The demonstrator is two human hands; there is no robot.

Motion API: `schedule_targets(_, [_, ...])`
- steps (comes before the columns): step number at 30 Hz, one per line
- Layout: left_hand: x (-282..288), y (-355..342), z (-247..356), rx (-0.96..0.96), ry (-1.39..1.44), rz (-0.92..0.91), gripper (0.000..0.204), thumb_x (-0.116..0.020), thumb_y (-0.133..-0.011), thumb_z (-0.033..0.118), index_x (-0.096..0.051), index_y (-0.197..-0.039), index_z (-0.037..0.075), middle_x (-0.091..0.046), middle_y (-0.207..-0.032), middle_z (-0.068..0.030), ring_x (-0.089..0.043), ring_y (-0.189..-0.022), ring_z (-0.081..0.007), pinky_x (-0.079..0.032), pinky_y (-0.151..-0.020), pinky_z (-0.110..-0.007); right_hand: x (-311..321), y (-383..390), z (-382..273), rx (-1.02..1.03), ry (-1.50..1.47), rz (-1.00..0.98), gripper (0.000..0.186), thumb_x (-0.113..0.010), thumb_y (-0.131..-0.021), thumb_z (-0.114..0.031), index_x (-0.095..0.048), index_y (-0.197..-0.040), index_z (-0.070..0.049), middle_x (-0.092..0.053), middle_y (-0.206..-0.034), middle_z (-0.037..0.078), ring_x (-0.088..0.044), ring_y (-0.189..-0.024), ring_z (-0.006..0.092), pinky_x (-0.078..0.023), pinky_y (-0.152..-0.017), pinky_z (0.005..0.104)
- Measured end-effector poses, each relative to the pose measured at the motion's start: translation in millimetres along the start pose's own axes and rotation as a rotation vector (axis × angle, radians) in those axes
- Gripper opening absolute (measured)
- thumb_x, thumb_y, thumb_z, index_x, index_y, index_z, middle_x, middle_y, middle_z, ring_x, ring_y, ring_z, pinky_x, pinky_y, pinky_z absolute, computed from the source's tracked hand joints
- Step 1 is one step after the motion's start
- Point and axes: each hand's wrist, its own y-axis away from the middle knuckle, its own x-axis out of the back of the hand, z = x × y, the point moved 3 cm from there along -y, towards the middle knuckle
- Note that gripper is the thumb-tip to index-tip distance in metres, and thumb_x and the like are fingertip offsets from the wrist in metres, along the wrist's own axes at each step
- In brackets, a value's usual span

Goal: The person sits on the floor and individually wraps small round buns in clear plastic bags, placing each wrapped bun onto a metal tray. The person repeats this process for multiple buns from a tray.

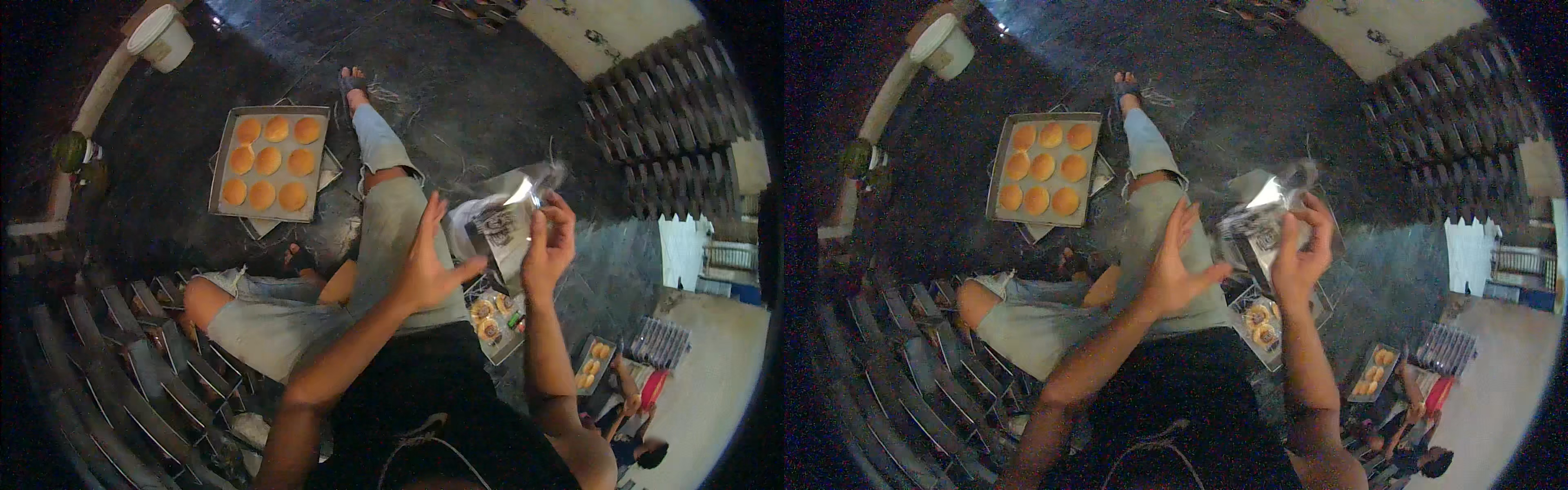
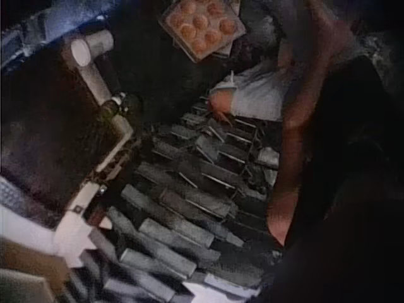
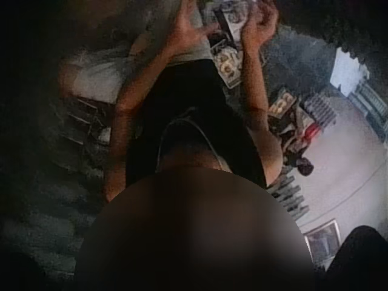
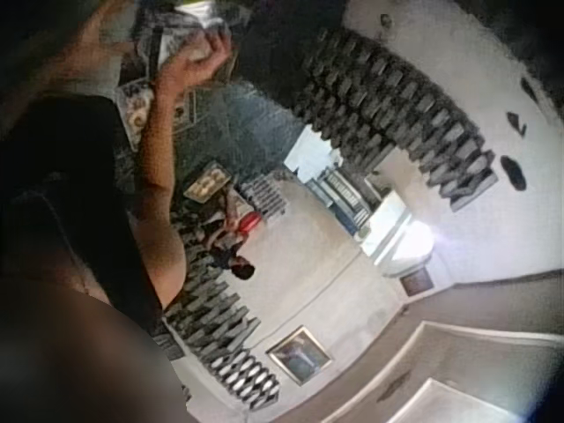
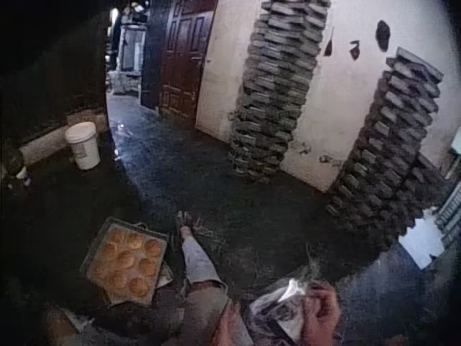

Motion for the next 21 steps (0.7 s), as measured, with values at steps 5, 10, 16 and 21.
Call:
schedule_targets(5, [25,-13,2,0.191,0.363,0.180,0.024,-0.068,-0.102,0.017,-0.064,-0.120,0.002,-0.071,-0.105,-0.0053,-0.069,-0.090,-0.0148,-0.059,-0.077,-0.032,-43,24,-37,-0.197,-0.340,-0.070,0.040,-0.077,-0.090,-0.007,-0.059,-0.125,-0.003,-0.059,-0.140,0.020,-0.061,-0.124,0.0277,-0.046,-0.107,0.0416])
schedule_targets(10, [150,11,36,0.183,0.118,0.450,0.017,-0.065,-0.104,0.019,-0.066,-0.108,0.003,-0.069,-0.096,-0.0024,-0.065,-0.079,-0.0093,-0.056,-0.065,-0.025,-125,56,-39,-0.523,-0.597,-0.652,0.023,-0.082,-0.088,-0.008,-0.071,-0.107,-0.004,-0.072,-0.095,0.002,-0.067,-0.089,0.0126,-0.053,-0.081,0.0281])
schedule_targets(16, [298,15,44,0.291,-0.101,0.789,0.029,-0.063,-0.106,0.028,-0.061,-0.083,0.011,-0.059,-0.078,0.0057,-0.050,-0.065,-0.0012,-0.037,-0.053,-0.021,-229,55,-91,-0.462,-0.745,-0.901,0.007,-0.068,-0.101,-0.010,-0.068,-0.100,-0.003,-0.072,-0.094,0.005,-0.066,-0.086,0.0125,-0.055,-0.079,0.0290])
schedule_targets(21, [386,-39,53,0.113,0.173,1.063,0.028,-0.061,-0.107,0.035,-0.061,-0.091,0.013,-0.056,-0.076,0.0055,-0.041,-0.058,-0.0027,-0.027,-0.049,-0.022,-438,82,11,-0.667,-0.605,-1.176,0.025,-0.065,-0.100,-0.016,-0.065,-0.120,-0.001,-0.072,-0.108,0.013,-0.071,-0.093,0.0245,-0.057,-0.088,0.0387])
